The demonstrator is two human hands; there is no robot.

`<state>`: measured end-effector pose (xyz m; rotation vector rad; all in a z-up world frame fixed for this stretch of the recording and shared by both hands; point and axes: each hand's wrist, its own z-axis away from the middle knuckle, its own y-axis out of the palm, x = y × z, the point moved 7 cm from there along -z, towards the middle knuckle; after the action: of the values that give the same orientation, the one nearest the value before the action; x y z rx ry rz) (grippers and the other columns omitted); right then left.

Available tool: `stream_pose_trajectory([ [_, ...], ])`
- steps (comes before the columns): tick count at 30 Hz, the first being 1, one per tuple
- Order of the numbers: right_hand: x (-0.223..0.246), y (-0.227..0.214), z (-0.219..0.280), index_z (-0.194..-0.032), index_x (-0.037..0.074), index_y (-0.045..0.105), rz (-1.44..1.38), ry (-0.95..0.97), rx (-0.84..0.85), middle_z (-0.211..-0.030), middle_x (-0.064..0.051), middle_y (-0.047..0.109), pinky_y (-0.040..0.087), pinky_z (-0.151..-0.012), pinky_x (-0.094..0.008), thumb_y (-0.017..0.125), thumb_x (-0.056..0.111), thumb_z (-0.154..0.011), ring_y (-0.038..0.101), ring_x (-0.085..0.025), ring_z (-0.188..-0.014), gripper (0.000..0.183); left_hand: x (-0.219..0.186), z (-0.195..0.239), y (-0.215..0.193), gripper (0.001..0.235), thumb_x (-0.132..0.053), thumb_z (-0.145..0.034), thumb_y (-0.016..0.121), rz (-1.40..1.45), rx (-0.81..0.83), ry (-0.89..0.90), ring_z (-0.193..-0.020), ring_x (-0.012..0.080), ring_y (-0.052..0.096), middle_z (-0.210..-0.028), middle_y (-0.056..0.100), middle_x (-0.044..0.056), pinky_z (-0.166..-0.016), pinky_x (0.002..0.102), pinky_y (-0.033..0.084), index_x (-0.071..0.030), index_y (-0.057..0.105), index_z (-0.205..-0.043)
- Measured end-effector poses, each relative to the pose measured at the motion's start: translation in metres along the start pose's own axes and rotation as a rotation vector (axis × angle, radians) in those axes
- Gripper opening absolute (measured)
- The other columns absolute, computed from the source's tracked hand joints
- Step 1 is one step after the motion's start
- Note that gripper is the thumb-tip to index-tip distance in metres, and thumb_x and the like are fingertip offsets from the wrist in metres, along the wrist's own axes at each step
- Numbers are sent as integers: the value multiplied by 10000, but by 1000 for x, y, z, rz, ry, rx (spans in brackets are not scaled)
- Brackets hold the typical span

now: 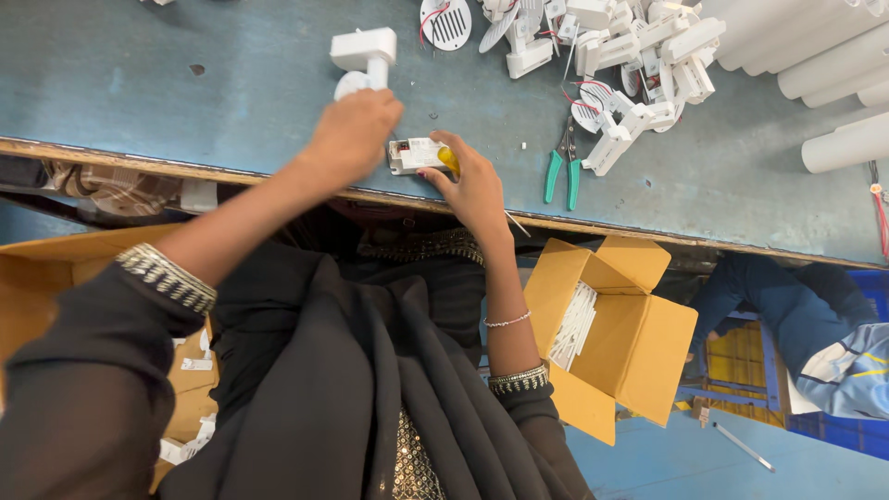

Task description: The person assembles a white plastic electrical component by inserting a small part and securing it with a screwdriver. They then place the assembled unit into a cardboard box.

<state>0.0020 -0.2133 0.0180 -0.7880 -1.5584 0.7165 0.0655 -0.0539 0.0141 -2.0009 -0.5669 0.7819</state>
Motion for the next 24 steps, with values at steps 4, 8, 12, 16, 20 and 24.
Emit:
stream_pose_trajectory([
  [4, 4, -3, 3, -1324, 221, 612, -2, -65, -27, -1039, -115, 743, 538, -760, -398, 816, 317, -863, 692, -302, -854, 513, -16, 5, 1, 113, 33, -821, 644, 219, -61, -21, -995, 365, 645, -976, 651, 142, -840, 473, 517, -7, 628, -926],
  [8, 0, -2, 2, -1312, 245, 619, 15, 10, -10, -1028, -117, 745, 537, -773, -416, 812, 299, -850, 708, -322, -897, 504, -4, 18, -9, 106, 48, -903, 644, 514, -189, -88, -956, 354, 651, -996, 660, 152, -805, 451, 515, 15, 620, -1001],
  [12, -1, -5, -2, -1292, 197, 616, 92, 10, -112, -1000, -155, 735, 525, -774, -445, 813, 264, -857, 686, -377, -944, 482, 16, 40, -14, 101, 73, -964, 579, 812, -294, -177, -902, 243, 708, -989, 679, 134, -818, 356, 555, 25, 590, -1052],
  [16, -3, -8, 0, -1279, 146, 610, 93, -35, -233, -1013, -167, 730, 528, -744, -444, 751, 167, -885, 699, -379, -903, 419, 25, 49, -15, 58, 36, -1050, 538, 898, -343, -233, -834, 152, 723, -946, 700, 113, -725, 299, 539, 18, 583, -1082],
  [20, 5, 23, -2, -1172, 105, 667, -146, -79, -141, -969, -122, 770, 563, -729, -382, 661, 136, -1014, 731, -267, -820, 161, 22, 39, -15, 49, 13, -1047, 523, 917, -326, -269, -710, 147, 694, -970, 726, 104, -660, 294, 534, 26, 551, -1084],
  [24, 4, 99, -11, -1190, -72, 652, -646, 236, 335, -806, -205, 708, 458, -517, -348, 492, 155, -1102, 642, -263, -616, 292, 19, 39, -16, 58, 2, -1024, 563, 842, -309, -361, -693, 163, 687, -930, 721, 95, -628, 311, 526, 6, 588, -1076],
])
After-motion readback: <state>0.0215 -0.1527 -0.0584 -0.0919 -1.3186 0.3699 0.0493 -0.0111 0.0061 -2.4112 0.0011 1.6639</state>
